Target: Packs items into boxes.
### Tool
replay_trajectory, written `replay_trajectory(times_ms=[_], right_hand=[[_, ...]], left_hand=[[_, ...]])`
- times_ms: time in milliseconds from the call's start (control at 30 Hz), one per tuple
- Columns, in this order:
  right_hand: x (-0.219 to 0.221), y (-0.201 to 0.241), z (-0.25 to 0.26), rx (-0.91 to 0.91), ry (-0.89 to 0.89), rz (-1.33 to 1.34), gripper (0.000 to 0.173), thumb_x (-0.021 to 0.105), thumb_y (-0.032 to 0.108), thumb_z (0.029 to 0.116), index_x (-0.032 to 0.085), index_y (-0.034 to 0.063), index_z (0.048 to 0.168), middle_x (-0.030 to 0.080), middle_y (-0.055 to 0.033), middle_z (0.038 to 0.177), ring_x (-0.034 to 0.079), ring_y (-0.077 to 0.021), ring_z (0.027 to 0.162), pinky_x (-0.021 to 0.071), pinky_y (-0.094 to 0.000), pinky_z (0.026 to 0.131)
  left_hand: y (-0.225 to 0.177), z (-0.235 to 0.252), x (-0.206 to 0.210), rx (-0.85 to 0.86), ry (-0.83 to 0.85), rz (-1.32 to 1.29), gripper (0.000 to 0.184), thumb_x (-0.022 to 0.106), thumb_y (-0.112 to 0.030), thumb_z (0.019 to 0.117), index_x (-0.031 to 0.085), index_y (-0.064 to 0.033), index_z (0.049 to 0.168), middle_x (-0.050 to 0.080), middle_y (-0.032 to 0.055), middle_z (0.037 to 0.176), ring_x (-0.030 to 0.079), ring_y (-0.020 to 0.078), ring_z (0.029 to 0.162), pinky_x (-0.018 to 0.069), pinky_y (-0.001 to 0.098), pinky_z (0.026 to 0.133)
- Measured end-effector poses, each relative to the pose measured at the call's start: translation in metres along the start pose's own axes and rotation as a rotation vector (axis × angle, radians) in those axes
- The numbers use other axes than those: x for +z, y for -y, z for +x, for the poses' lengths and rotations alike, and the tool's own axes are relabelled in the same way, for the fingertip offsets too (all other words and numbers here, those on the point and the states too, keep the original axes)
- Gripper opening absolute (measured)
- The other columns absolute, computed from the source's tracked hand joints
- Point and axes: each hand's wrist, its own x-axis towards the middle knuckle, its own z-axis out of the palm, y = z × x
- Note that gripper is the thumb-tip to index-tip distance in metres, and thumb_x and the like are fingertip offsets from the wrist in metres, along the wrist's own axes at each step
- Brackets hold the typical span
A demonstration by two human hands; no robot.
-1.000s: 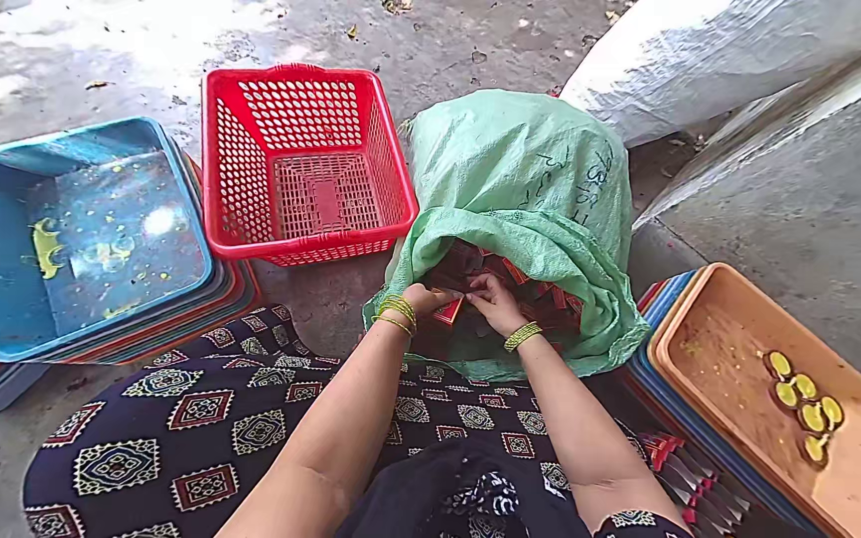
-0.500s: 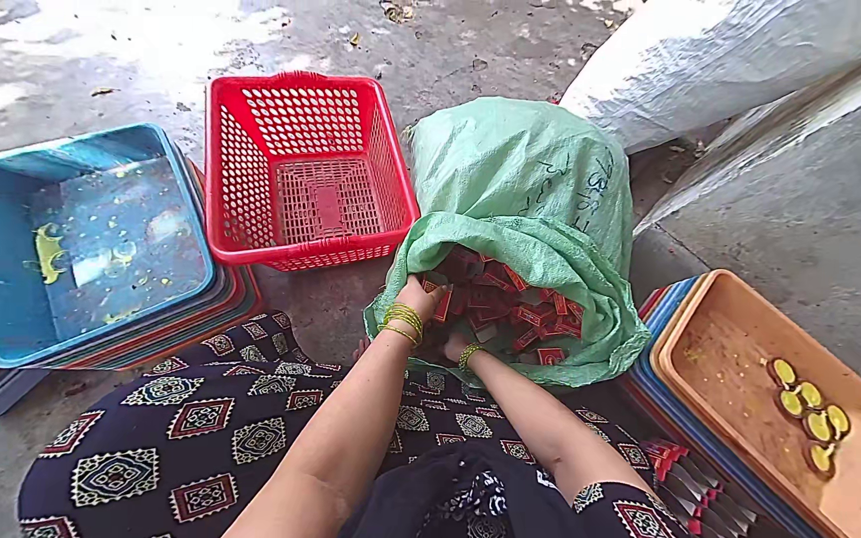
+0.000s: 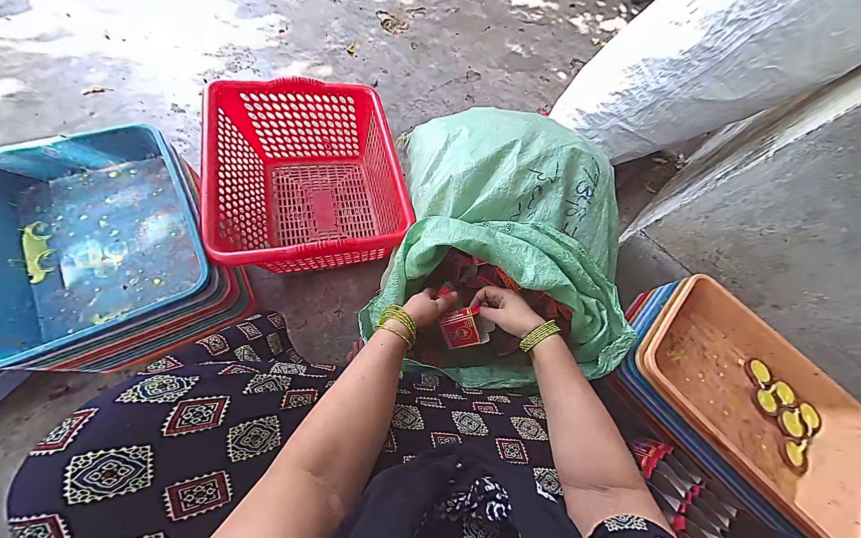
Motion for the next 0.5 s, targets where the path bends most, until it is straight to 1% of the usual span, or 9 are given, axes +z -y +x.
replay_trajectory(times_ms=[33,67,133,200,267,300,367,433,500], right_hand=[[0.006,0.001,0.004,-0.021,-0.046,0.017,0.017,0.071,0.007,0.092,0.069,0.005,0.109,0.072,-0.0086,0.095,0.068,-0.0169,0.086,0.0566,-0.041,0.083],[0.016,0.002,0.008,-0.04,-0.116,0.044,0.024,0.073,0.006,0.09,0.067,0.005,0.113,0.072,-0.0098,0.096,0.069,-0.0185,0.085,0.0581,-0.0419,0.081],[0.038,0.002,0.018,-0.046,-0.306,0.137,0.037,0.076,0.004,0.0851,0.064,0.0053,0.12,0.072,-0.0115,0.103,0.071,-0.02,0.088,0.0601,-0.0419,0.081],[0.057,0.002,0.026,0.022,-0.492,0.186,0.045,0.076,0.007,0.0889,0.057,0.0034,0.129,0.067,-0.0152,0.119,0.07,-0.0238,0.103,0.0602,-0.0434,0.089],[0.069,0.003,0.03,0.238,-0.6,0.074,0.038,0.065,0.008,0.0937,0.055,0.0002,0.129,0.065,-0.0186,0.119,0.066,-0.0287,0.107,0.0554,-0.0473,0.092],[0.074,0.004,0.031,0.354,-0.566,0.001,0.034,0.063,0.01,0.0951,0.058,-0.0016,0.127,0.066,-0.0213,0.119,0.065,-0.0329,0.11,0.0536,-0.0514,0.095],[0.084,-0.004,0.032,0.509,-0.316,-0.124,0.035,0.068,0.02,0.0947,0.065,-0.0009,0.122,0.067,-0.0224,0.121,0.065,-0.0354,0.116,0.05,-0.0547,0.102],[0.102,-0.024,0.038,0.546,-0.03,-0.284,0.039,0.071,0.035,0.0923,0.071,0.0051,0.118,0.07,-0.0188,0.119,0.065,-0.0329,0.116,0.0492,-0.0555,0.102],[0.12,-0.041,0.041,0.495,0.075,-0.381,0.039,0.071,0.037,0.0921,0.072,0.007,0.117,0.071,-0.0172,0.119,0.065,-0.0323,0.117,0.0493,-0.056,0.103]], left_hand=[[-0.001,-0.002,0.002,0.02,0.076,-0.007,0.078,0.054,-0.065,0.0972,0.045,-0.0083,0.149,0.063,0.0257,0.128,0.066,0.0381,0.113,0.0542,0.057,0.095],[-0.001,-0.003,0.003,0.05,0.129,0.012,0.08,0.061,-0.065,0.0937,0.046,-0.0082,0.148,0.065,0.0241,0.127,0.068,0.0363,0.111,0.0557,0.0557,0.094],[0.001,-0.001,0.004,0.092,0.148,0.034,0.081,0.078,-0.052,0.0864,0.047,-0.0065,0.145,0.066,0.0214,0.125,0.069,0.0333,0.109,0.0581,0.0531,0.092],[0.001,-0.002,0.001,0.092,0.032,0.041,0.076,0.084,-0.037,0.0837,0.048,-0.0037,0.142,0.066,0.0232,0.122,0.069,0.035,0.106,0.0576,0.0543,0.091],[0.001,-0.002,-0.004,0.041,-0.157,0.045,0.076,0.083,-0.035,0.0834,0.049,-0.0025,0.142,0.065,0.0252,0.122,0.067,0.0388,0.109,0.0543,0.0591,0.094],[0.003,0.0,-0.006,0.017,-0.245,0.03,0.076,0.082,-0.037,0.0831,0.05,-0.0027,0.143,0.066,0.0254,0.123,0.066,0.0403,0.112,0.0519,0.0616,0.096],[0.004,0.003,-0.009,-0.005,-0.345,0.005,0.077,0.081,-0.043,0.0825,0.051,-0.0024,0.141,0.066,0.0252,0.122,0.065,0.041,0.114,0.05,0.0633,0.098],[0.003,0.003,-0.008,-0.009,-0.354,-0.017,0.078,0.082,-0.045,0.0823,0.052,-0.0023,0.14,0.067,0.0241,0.121,0.065,0.0394,0.113,0.0508,0.0616,0.097],[0.003,0.004,-0.006,-0.015,-0.343,-0.037,0.078,0.083,-0.044,0.0816,0.051,-0.0031,0.14,0.067,0.0233,0.12,0.067,0.0376,0.109,0.0535,0.0595,0.095]])
